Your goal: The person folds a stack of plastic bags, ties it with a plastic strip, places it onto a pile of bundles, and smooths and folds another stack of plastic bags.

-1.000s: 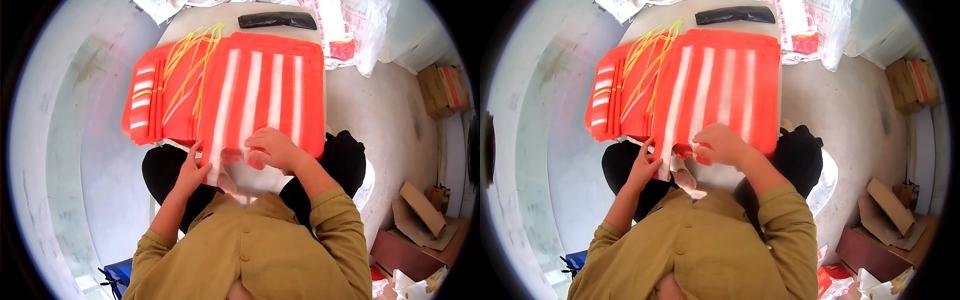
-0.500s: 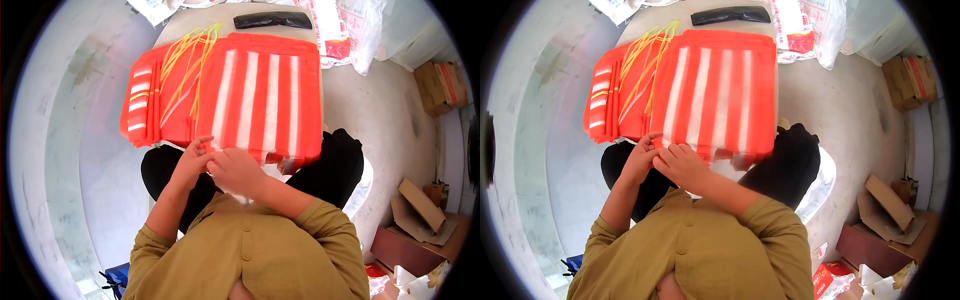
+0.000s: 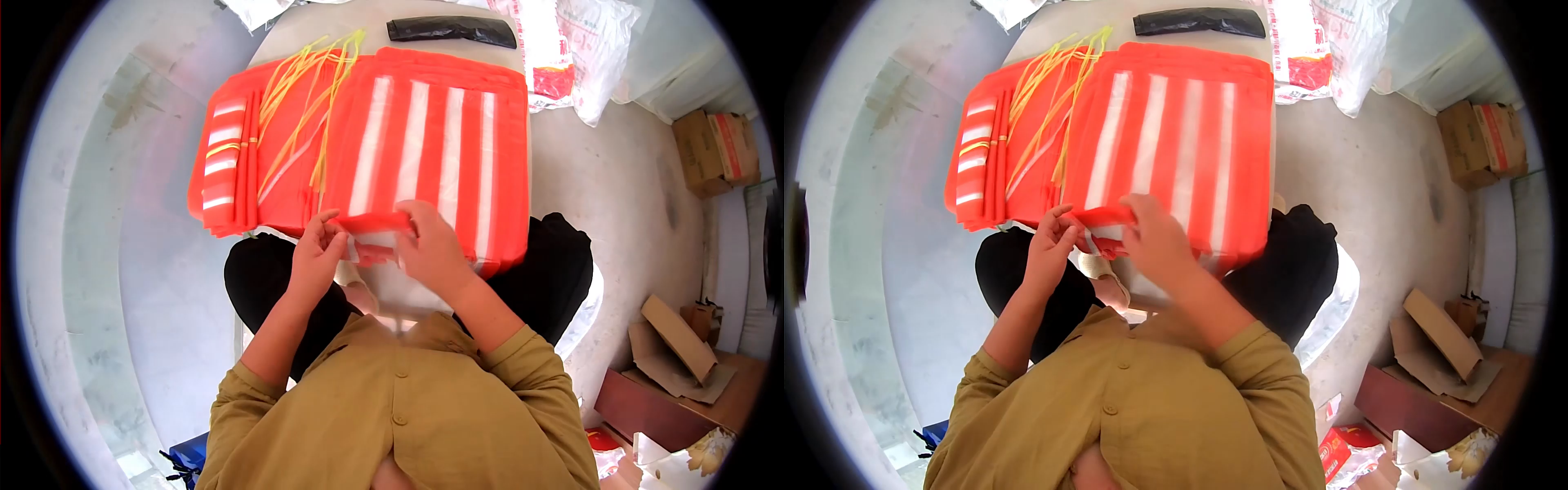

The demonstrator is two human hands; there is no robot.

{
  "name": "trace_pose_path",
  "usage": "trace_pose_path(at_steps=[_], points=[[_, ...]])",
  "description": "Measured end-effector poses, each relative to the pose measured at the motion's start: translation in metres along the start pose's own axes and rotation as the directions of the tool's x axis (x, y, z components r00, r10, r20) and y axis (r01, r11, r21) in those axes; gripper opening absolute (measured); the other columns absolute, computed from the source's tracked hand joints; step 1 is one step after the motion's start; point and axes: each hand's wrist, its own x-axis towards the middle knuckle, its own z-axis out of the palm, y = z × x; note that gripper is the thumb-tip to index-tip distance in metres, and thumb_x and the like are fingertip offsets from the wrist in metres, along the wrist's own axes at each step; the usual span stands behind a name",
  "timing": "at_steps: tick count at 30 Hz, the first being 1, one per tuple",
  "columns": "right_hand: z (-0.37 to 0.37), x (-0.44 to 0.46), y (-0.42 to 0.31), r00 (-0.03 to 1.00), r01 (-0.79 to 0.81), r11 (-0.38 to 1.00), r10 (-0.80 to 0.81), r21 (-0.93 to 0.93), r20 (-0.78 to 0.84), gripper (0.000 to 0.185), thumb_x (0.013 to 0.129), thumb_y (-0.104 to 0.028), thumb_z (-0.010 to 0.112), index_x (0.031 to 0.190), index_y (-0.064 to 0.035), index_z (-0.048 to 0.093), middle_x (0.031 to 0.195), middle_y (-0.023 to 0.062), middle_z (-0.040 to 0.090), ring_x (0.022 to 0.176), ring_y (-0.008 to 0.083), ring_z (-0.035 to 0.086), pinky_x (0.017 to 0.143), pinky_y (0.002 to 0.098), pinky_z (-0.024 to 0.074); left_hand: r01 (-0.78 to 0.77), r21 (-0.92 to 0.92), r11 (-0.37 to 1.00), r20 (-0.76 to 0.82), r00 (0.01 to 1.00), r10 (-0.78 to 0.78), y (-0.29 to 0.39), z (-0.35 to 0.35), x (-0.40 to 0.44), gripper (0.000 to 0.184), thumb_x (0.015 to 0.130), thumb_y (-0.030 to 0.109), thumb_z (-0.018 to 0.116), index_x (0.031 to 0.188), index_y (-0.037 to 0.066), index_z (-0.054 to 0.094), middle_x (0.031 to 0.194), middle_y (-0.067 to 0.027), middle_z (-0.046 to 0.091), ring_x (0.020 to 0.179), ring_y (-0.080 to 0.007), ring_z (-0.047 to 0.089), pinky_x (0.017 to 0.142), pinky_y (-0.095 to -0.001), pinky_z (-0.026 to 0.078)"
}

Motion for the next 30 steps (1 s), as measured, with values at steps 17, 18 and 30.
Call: trace_pose_path(at_steps=[17,18,30], points=[[-0.035,0.003,0.037,0.957,-0.22,0.929,0.265,-0.298,0.119,0.031,0.093,-0.016,0.069,0.123,-0.0089,0.068,0.115,0.0128,0.071,0.104,0.0351,0.069,0.085,0.0442,0.0563,-0.629,0.645,0.433,0.571,0.774,0.275,0.012,0.068,0.019,0.056,0.076,-0.002,0.071,0.131,0.007,0.063,0.135,-0.0137,0.06,0.116,-0.036,0.06,0.097,-0.0445,0.053],[-0.038,0.002,0.038,0.956,-0.212,0.923,0.265,-0.32,0.13,0.031,0.093,-0.016,0.069,0.123,-0.0088,0.068,0.116,0.0125,0.07,0.104,0.0347,0.069,0.086,0.0441,0.0563,-0.632,0.657,0.41,0.579,0.772,0.261,0.013,0.069,0.018,0.058,0.076,-0.002,0.071,0.133,0.008,0.062,0.136,-0.0132,0.059,0.116,-0.0356,0.059,0.097,-0.0442,0.053],[-0.103,-0.053,0.059,0.877,-0.427,0.898,0.44,0.109,-0.194,0.03,0.101,-0.01,0.066,0.129,-0.0014,0.068,0.119,0.0086,0.069,0.107,0.0171,0.066,0.095,0.0313,0.0534,-0.545,0.609,0.577,0.505,0.827,0.248,0.011,0.072,0.014,0.061,0.077,-0.008,0.067,0.134,0.014,0.069,0.137,-0.011,0.06,0.119,-0.0358,0.057,0.103,-0.0451,0.05]])
